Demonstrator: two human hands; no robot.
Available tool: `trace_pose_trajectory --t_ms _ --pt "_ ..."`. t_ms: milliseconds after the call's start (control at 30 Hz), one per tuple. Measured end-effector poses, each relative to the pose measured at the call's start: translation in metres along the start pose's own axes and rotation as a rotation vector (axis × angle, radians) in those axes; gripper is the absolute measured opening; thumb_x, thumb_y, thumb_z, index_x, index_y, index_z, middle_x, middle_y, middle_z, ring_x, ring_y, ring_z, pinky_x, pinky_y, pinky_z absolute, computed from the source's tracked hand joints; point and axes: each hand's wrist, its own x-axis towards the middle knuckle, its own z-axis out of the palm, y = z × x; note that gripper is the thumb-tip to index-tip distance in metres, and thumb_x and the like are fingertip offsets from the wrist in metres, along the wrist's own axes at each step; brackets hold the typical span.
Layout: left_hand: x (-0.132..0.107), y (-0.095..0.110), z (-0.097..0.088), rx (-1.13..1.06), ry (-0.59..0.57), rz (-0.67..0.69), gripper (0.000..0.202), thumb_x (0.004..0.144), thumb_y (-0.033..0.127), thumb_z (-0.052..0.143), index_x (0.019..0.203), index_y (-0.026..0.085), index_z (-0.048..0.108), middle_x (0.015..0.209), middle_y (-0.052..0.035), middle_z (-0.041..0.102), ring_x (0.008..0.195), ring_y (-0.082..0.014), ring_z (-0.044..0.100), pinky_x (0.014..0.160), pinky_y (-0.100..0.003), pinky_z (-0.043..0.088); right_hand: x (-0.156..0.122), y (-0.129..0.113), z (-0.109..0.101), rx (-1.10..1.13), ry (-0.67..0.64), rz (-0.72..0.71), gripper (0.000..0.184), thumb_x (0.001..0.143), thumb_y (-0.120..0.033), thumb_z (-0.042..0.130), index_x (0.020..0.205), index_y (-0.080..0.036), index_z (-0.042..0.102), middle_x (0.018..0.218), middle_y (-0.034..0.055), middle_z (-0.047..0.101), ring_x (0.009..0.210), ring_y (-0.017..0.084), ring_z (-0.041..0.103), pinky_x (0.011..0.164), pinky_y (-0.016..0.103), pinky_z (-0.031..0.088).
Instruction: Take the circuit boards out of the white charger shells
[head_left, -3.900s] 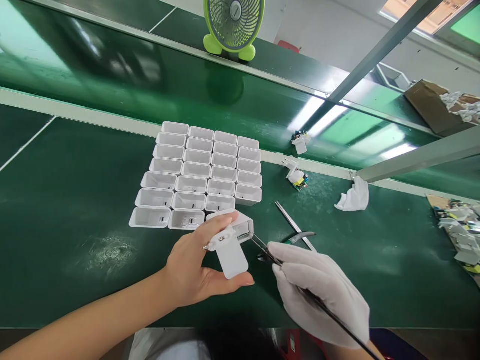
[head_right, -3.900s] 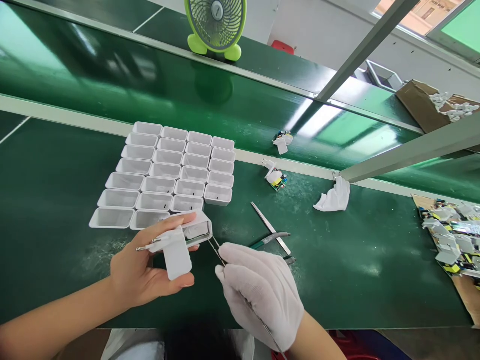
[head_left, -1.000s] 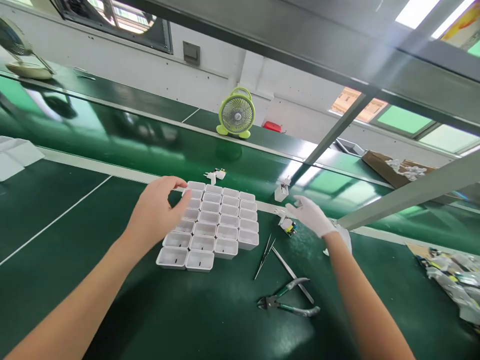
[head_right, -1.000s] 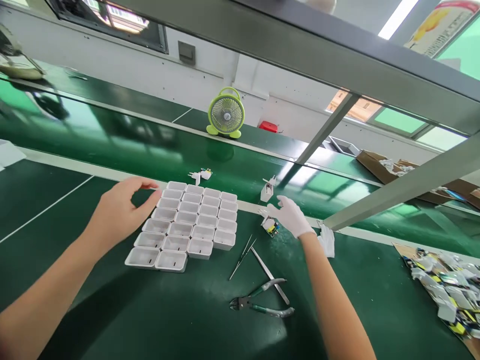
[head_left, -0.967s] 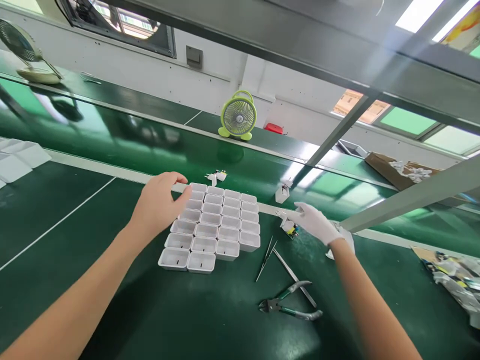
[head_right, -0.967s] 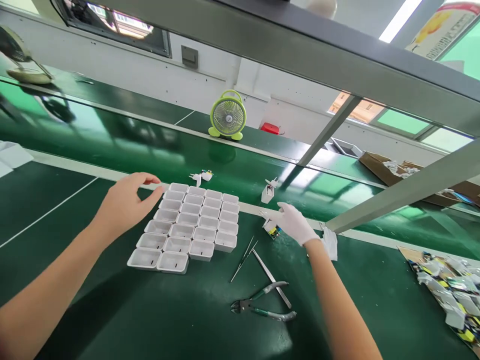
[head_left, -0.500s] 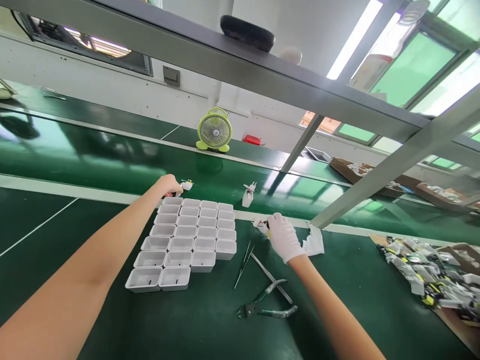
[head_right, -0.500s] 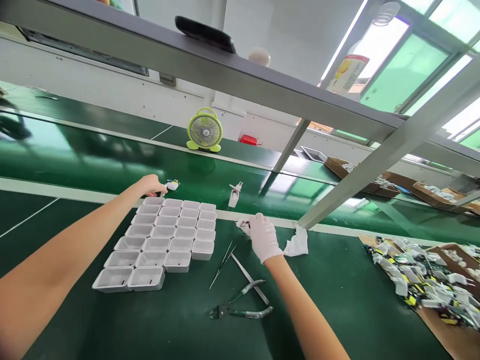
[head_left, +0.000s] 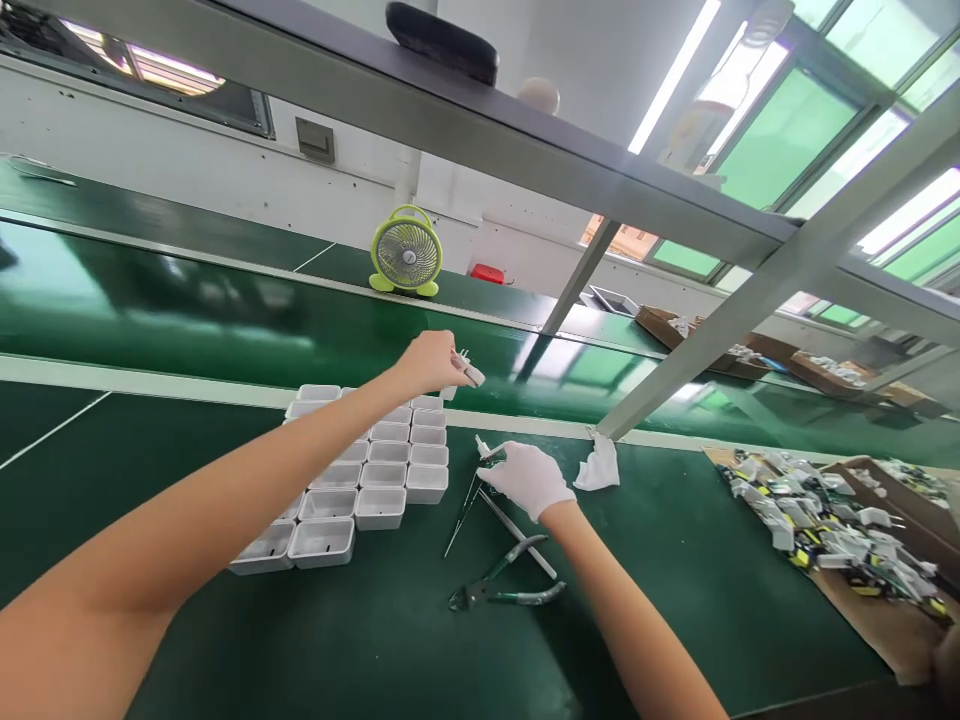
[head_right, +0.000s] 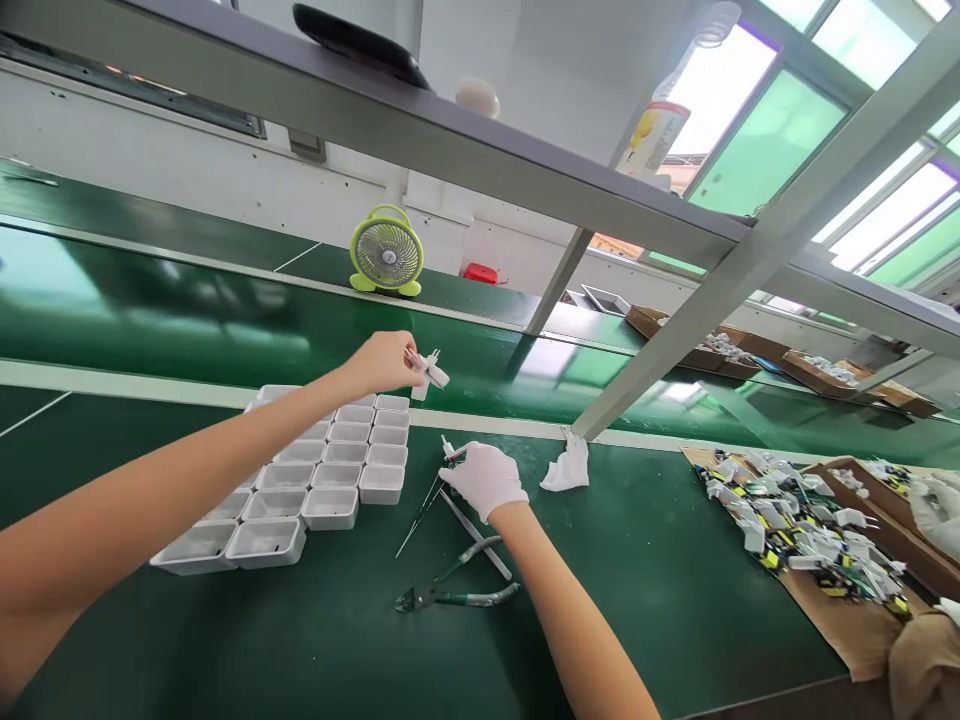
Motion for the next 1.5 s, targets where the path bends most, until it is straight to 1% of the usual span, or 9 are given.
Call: trace_pose_trajectory --t_ms 200,400,533,800,933,1100,1300,1367,1500 --pt "-0.025 0.029 0.041 0.08 -0.147 0.096 0.027 0.096 0.035 0.064 0.113 0.013 0.063 0.108 -0.007 0.066 0.091 -0.0184 0.067 0.08 -0.037 0.059 -0.002 0.004 0.003 -0.025 0.018 -0.032 0.025 0.082 -0.035 0.06 0.093 -0.019 0.075 0.097 0.0141 0.075 0.093 0.031 0.072 0.077 0.036 0.052" --pt "-0.127 0.013 0.035 0.241 -0.058 0.245 0.016 0.094 0.028 0.06 0.089 0.013 0.065 0.103 -0.0121 0.064 0.1 -0.0271 0.061 0.085 -0.04 0.051 -0.025 0.039 -0.02 0.07 -0.012 -0.108 0.016 0.076 -0.034 0.064 0.077 -0.019 0.071 0.08 0.0103 0.073 0.08 0.032 0.07 0.07 0.04 0.052" --pt "-0.171 0.017 0.054 0.353 -0.062 0.312 0.019 0.087 0.0 0.052 0.082 0.013 0.065 0.1 -0.0144 0.066 0.098 -0.0298 0.061 0.082 -0.041 0.05 -0.04 0.043 -0.043 0.233 0.013 -0.168 0.029 0.086 -0.045 0.057 0.098 -0.023 0.072 0.095 0.0046 0.075 0.087 0.025 0.07 0.081 0.038 0.055" --pt "-0.212 0.027 0.061 0.303 -0.19 0.434 0.04 0.071 -0.006 0.063 0.105 0.015 0.064 0.135 -0.0155 0.057 0.121 -0.0338 0.057 0.093 -0.041 0.051 -0.057 0.036 -0.028 1.324 -0.097 -0.2 0.06 0.08 -0.054 0.074 0.129 -0.023 0.063 0.136 0.0101 0.063 0.126 0.029 0.06 0.111 0.049 0.046" --pt "-0.223 0.021 0.05 0.112 -0.336 0.303 0.035 0.082 0.0 0.06 0.111 0.019 0.058 0.121 -0.0107 0.062 0.085 -0.0221 0.067 0.068 -0.031 0.05 -0.063 0.032 -0.005 1.512 -0.076 -0.339 0.052 0.087 -0.054 0.064 0.131 -0.027 0.059 0.139 0.0085 0.06 0.132 0.03 0.055 0.108 0.052 0.049" --pt "-0.217 0.021 0.046 0.055 -0.406 0.237 0.008 0.09 0.015 0.065 0.093 0.017 0.059 0.093 -0.0058 0.065 0.091 -0.0268 0.063 0.073 -0.036 0.048 -0.071 0.035 0.006 1.56 -0.083 -0.354 0.052 0.088 -0.053 0.061 0.131 -0.024 0.06 0.137 0.0118 0.061 0.136 0.032 0.05 0.109 0.055 0.047" --pt "-0.225 0.022 0.027 -0.443 -0.605 -0.009 0.04 0.081 0.051 0.075 0.074 0.017 0.055 0.113 -0.004 0.057 0.078 -0.0156 0.06 0.063 -0.028 0.047 -0.075 0.037 0.006 1.706 -0.123 -0.348 0.048 0.088 -0.045 0.066 0.132 -0.026 0.062 0.138 0.0088 0.062 0.138 0.031 0.049 0.115 0.053 0.042" --pt "-0.232 0.016 0.021 -0.548 -0.703 -0.028 0.044 0.074 0.051 0.081 0.103 0.024 0.062 0.123 -0.003 0.056 0.085 -0.0169 0.063 0.063 -0.026 0.049 -0.076 0.036 0.006 1.755 -0.145 -0.335 0.049 0.088 -0.043 0.068 0.133 -0.026 0.061 0.137 0.0078 0.062 0.137 0.029 0.05 0.116 0.049 0.042" --pt "-0.247 0.003 0.027 -0.302 -0.782 0.176 0.118 0.06 0.012 0.091 0.151 0.05 0.026 0.163 -0.0009 0.026 0.128 -0.0305 0.052 0.089 -0.033 0.05 -0.076 0.036 0.011 1.813 -0.13 -0.308 0.053 0.085 -0.038 0.072 0.135 -0.028 0.059 0.139 0.0042 0.061 0.138 0.026 0.05 0.116 0.044 0.044"
